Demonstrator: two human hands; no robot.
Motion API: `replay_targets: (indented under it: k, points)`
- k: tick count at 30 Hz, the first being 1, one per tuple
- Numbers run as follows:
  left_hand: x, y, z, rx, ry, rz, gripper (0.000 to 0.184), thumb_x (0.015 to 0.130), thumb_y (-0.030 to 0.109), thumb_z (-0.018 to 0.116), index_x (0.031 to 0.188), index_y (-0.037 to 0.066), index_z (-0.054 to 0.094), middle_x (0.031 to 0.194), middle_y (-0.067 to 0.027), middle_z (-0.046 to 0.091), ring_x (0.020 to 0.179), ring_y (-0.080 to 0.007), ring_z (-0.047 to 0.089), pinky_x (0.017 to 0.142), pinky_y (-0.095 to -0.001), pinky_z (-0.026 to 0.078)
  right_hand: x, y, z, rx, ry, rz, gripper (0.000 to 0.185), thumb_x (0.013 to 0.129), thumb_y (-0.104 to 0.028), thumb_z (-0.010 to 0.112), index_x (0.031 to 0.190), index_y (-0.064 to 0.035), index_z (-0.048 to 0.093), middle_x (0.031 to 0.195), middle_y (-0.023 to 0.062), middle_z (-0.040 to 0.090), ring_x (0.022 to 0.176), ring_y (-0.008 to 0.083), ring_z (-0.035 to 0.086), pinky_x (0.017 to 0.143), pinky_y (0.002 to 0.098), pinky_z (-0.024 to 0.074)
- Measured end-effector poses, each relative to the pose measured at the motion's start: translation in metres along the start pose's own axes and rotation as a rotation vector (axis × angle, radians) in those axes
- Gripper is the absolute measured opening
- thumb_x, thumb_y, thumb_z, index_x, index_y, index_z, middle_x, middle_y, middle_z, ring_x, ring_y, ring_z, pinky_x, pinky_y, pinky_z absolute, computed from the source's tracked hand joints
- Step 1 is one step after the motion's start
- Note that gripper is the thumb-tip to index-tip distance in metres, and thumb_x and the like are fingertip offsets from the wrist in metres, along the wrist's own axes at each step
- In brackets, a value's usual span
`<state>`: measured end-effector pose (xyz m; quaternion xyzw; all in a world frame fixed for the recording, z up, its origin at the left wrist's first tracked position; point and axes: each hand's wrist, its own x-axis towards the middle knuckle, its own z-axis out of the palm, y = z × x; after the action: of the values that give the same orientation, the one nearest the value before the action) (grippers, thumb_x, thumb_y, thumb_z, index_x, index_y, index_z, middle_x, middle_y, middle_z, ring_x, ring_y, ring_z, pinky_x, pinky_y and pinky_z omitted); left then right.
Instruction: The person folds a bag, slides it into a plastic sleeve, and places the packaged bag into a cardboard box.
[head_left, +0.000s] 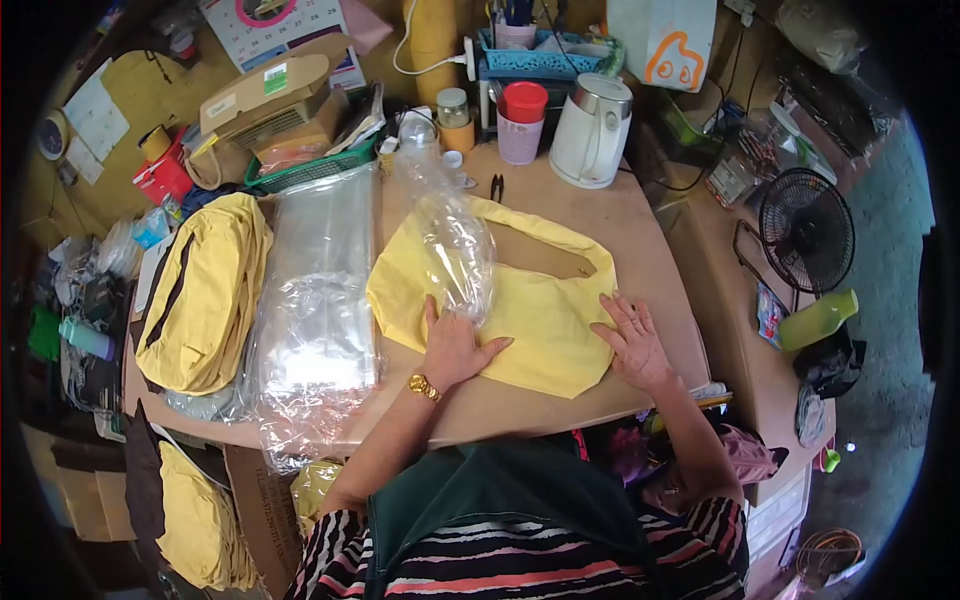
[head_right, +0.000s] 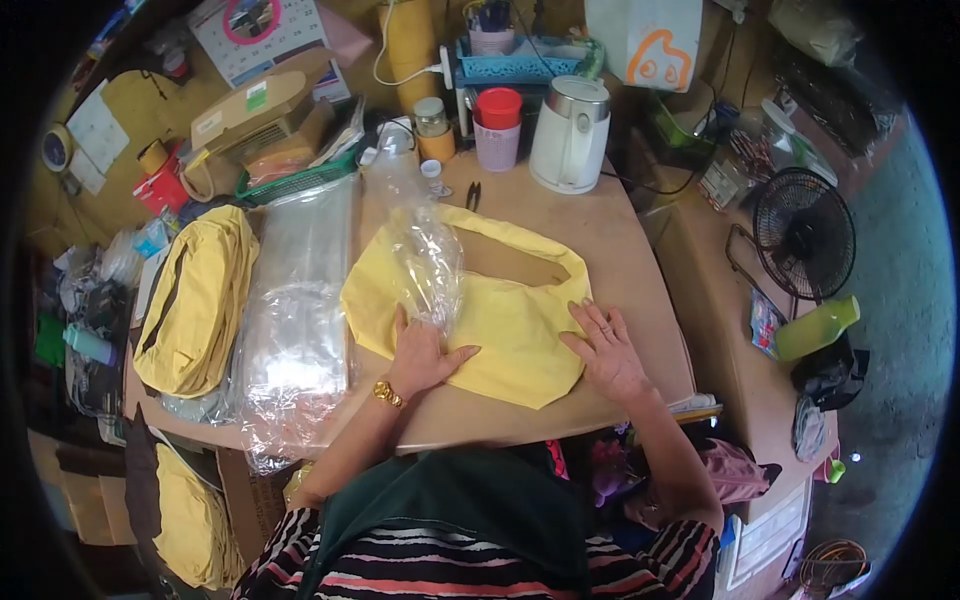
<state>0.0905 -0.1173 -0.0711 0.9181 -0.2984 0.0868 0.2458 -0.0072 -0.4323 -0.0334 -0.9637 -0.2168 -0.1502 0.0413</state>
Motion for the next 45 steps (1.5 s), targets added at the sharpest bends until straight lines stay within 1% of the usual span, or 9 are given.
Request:
replay_targets:
  k: [7,13,20,25,30,36,38,40,45]
  points:
    - [0.007,0.009,-0.001,0.289,0.152,-0.292,0.086,0.077,0.065,0.063,0.132,0.000,0.048,0.132,-0.0246,0.053,0.133,-0.0432,0.039,0.101,-0.0772,0.010,0.043,-0.017,-0.021,0.205,0.306,-0.147,0.035,0.070,-0.006,0.065,0.105,-0.0115,0.062,0.120,0.0087,0.061,0.123,0.0285,0.053,0.102,0.0494,0.0379]
    - [-0.053,0.025,0.033,-1.032,-0.030,0.039,0.064,0.094,0.027,0.063,0.147,0.008,0.032,0.142,-0.0124,0.048,0.135,-0.0255,0.041,0.113,-0.0362,0.030,0.149,-0.087,-0.108,0.182,0.140,-0.274,0.025,0.066,-0.005,0.067,0.091,-0.0063,0.066,0.092,0.0102,0.067,0.088,0.0281,0.063,0.086,0.0396,0.0465]
    - [-0.113,-0.066,-0.151,-0.934,0.263,-0.753,0.034,0.101,0.011,0.044,0.131,-0.004,0.042,0.098,-0.0198,0.070,0.078,-0.0230,0.070,0.069,-0.0317,0.058,0.265,-0.083,0.007,0.264,-1.131,-0.233,0.029,0.069,-0.021,0.078,0.095,-0.0076,0.074,0.123,0.0162,0.060,0.116,0.0284,0.056,0.099,0.0398,0.0426]
    - [-0.159,-0.096,-0.237,-0.497,0.216,-0.473,0.044,0.093,-0.002,0.043,0.136,-0.006,0.041,0.157,-0.0102,0.016,0.101,-0.0234,0.066,0.074,-0.0328,0.059,0.265,-0.082,0.050,0.357,-0.661,-0.510,0.032,0.068,-0.021,0.078,0.096,-0.0052,0.073,0.135,0.0189,0.048,0.123,0.0328,0.046,0.100,0.0394,0.0422]
    - [-0.171,-0.140,-0.257,-1.275,-0.149,-0.852,0.041,0.094,0.020,0.038,0.124,-0.002,0.056,0.130,-0.0155,0.056,0.094,-0.0257,0.064,0.078,-0.0388,0.058,0.261,-0.077,0.039,0.430,-0.744,-0.352,0.034,0.070,-0.023,0.077,0.099,-0.0063,0.072,0.139,0.0163,0.043,0.126,0.0325,0.045,0.098,0.0381,0.0431]
    - [-0.159,-0.170,-0.212,-0.793,-0.029,-0.908,0.028,0.087,0.014,0.049,0.102,0.001,0.067,0.085,-0.0099,0.065,0.079,-0.0220,0.062,0.062,-0.0333,0.049,0.242,-0.061,-0.011,0.388,-1.192,-0.074,0.033,0.071,-0.023,0.075,0.100,-0.0090,0.072,0.100,0.0155,0.069,0.093,0.0301,0.065,0.080,0.0392,0.0495]
    - [-0.113,-0.105,-0.234,-0.095,-0.266,-0.548,0.026,0.080,0.008,0.058,0.102,-0.001,0.068,0.082,-0.0110,0.063,0.083,-0.0241,0.061,0.071,-0.0337,0.050,0.223,-0.043,-0.025,0.440,-0.816,-0.165,0.035,0.071,-0.024,0.074,0.097,-0.0003,0.070,0.081,0.0185,0.069,0.080,0.0338,0.065,0.074,0.0406,0.0493]
    - [-0.098,-0.079,-0.224,0.202,0.141,-0.171,0.032,0.076,-0.002,0.059,0.107,0.000,0.065,0.110,-0.0169,0.065,0.099,-0.0280,0.059,0.085,-0.0353,0.050,0.204,-0.038,-0.065,0.524,-0.495,0.046,0.034,0.074,-0.023,0.072,0.098,0.0012,0.069,0.087,0.0206,0.068,0.081,0.0364,0.064,0.074,0.0416,0.0493]
    - [-0.069,-0.058,-0.236,0.557,0.117,-0.109,0.033,0.076,-0.001,0.059,0.107,0.000,0.066,0.127,-0.0144,0.059,0.105,-0.0318,0.056,0.089,-0.0374,0.049,0.162,-0.051,-0.111,0.708,0.083,0.354,0.023,0.083,-0.011,0.070,0.099,0.0041,0.067,0.083,0.0111,0.069,0.081,0.0107,0.061,0.072,0.0278,0.0478]
